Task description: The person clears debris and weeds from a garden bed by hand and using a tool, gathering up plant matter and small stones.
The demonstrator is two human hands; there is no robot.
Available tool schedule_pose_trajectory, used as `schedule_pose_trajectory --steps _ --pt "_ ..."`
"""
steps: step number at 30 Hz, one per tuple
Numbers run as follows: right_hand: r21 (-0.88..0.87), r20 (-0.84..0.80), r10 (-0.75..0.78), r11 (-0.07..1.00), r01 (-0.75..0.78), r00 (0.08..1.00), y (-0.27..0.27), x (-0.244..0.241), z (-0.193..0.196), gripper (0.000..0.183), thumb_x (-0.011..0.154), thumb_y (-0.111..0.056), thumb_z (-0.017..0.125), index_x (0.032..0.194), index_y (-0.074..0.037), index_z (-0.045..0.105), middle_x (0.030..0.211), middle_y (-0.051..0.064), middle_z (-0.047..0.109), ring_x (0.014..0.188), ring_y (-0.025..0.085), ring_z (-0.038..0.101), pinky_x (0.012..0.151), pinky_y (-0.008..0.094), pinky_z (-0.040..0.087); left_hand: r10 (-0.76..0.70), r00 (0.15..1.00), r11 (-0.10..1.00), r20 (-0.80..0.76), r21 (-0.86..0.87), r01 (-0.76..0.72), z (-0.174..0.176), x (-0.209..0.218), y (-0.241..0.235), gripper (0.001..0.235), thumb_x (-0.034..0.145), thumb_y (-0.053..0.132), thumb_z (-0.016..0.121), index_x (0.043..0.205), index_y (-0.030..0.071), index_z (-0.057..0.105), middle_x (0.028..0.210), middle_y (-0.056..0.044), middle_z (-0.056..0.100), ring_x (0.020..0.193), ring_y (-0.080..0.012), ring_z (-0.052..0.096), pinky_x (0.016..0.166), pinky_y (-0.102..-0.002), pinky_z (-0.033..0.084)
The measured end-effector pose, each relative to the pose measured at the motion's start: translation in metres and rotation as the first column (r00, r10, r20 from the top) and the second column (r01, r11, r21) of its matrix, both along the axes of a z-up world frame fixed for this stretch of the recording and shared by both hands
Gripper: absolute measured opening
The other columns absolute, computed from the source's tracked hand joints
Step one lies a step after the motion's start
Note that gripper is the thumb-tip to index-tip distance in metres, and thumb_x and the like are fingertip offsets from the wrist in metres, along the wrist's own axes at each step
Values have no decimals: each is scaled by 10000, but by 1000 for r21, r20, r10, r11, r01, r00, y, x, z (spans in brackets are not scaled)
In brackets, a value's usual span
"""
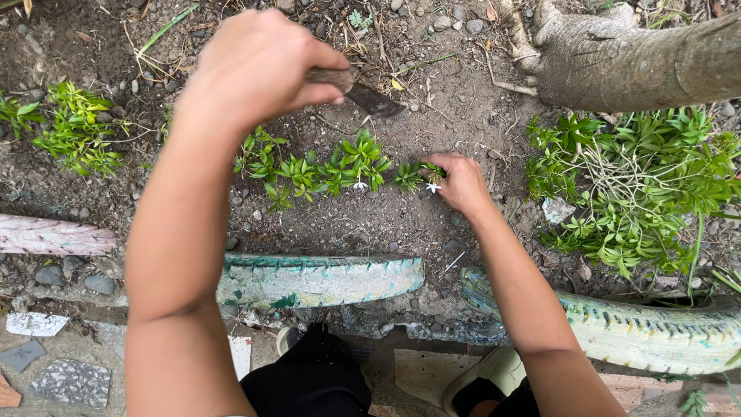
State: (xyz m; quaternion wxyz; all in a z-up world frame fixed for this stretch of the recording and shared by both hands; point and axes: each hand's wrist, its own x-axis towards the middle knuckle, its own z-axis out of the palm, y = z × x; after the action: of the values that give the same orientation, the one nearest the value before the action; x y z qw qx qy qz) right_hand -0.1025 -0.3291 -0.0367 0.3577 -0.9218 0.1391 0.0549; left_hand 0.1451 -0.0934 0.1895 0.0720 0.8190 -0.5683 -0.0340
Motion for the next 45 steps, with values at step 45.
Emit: schedule_pose_trajectory --steps 45 --pt "-118 27 -13 993 17 1000 5 -1 14 446 721 58 641 1102 -118 790 1156 137 757 984 351 740 960 428 578 -222 947 966 -231 77 245 -71 11 -107 427 686 385 911 1090 282 814 832 -97 766 780 -323 719 694 -463 568"
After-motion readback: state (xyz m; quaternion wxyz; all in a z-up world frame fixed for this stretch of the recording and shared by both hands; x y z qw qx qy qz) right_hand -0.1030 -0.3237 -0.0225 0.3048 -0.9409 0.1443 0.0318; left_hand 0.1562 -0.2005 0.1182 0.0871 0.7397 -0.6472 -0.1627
